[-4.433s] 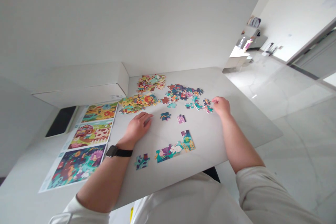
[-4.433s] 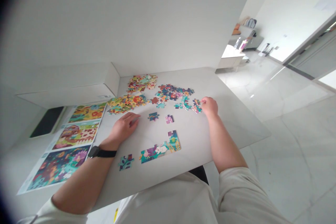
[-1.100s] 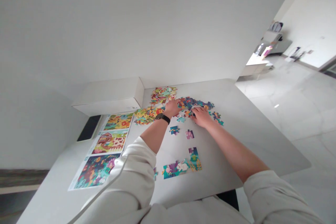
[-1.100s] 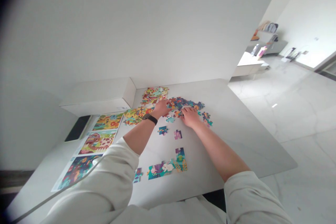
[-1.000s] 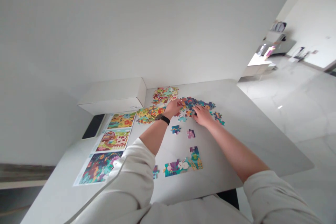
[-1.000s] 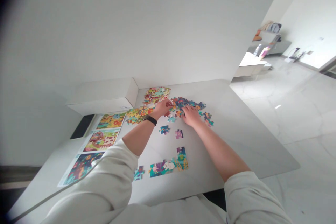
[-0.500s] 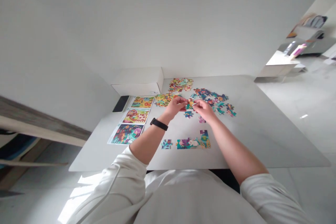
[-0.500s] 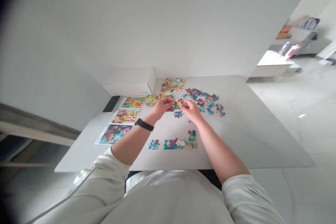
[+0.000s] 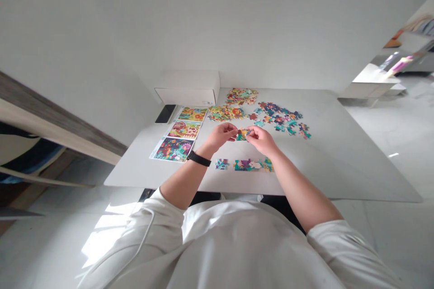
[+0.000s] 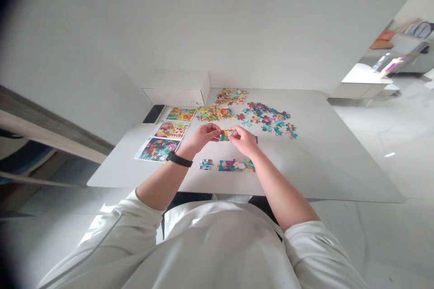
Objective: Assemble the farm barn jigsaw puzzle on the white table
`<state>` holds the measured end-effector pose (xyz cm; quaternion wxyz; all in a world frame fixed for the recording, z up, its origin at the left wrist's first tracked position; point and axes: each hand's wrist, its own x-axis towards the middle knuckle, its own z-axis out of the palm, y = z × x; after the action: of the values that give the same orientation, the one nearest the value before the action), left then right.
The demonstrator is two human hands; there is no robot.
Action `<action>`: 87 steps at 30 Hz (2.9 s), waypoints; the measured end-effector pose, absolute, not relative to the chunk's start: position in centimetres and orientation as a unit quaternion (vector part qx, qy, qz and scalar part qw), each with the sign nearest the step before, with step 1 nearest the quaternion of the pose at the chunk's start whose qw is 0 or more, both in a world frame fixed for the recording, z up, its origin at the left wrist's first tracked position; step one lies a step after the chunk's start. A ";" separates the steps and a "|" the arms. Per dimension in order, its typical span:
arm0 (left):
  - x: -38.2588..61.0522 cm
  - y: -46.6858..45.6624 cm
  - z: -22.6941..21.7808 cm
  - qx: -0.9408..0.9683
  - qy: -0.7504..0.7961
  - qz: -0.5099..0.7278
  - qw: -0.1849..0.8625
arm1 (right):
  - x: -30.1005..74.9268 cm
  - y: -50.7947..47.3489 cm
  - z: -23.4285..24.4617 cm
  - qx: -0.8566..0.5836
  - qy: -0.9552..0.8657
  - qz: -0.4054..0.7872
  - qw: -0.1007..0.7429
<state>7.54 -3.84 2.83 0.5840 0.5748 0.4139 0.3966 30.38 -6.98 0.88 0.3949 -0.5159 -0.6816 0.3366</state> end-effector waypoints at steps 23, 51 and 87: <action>2.9 -8.7 2.0 0.683 0.448 0.378 0.436 | 28.7 -11.3 1.6 -0.371 -0.867 0.072 0.326; -2.6 -13.6 0.2 0.887 0.385 0.196 0.160 | 25.3 -12.7 -0.3 -0.386 -0.909 0.116 0.108; -0.7 -14.4 -0.8 0.895 0.389 0.161 0.145 | 26.2 -13.6 0.3 -0.391 -0.903 0.139 0.114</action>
<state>-0.70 -14.40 -0.79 0.1449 0.8954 0.3889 0.1614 26.20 -13.64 0.27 0.1142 -0.3911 -0.9025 0.1393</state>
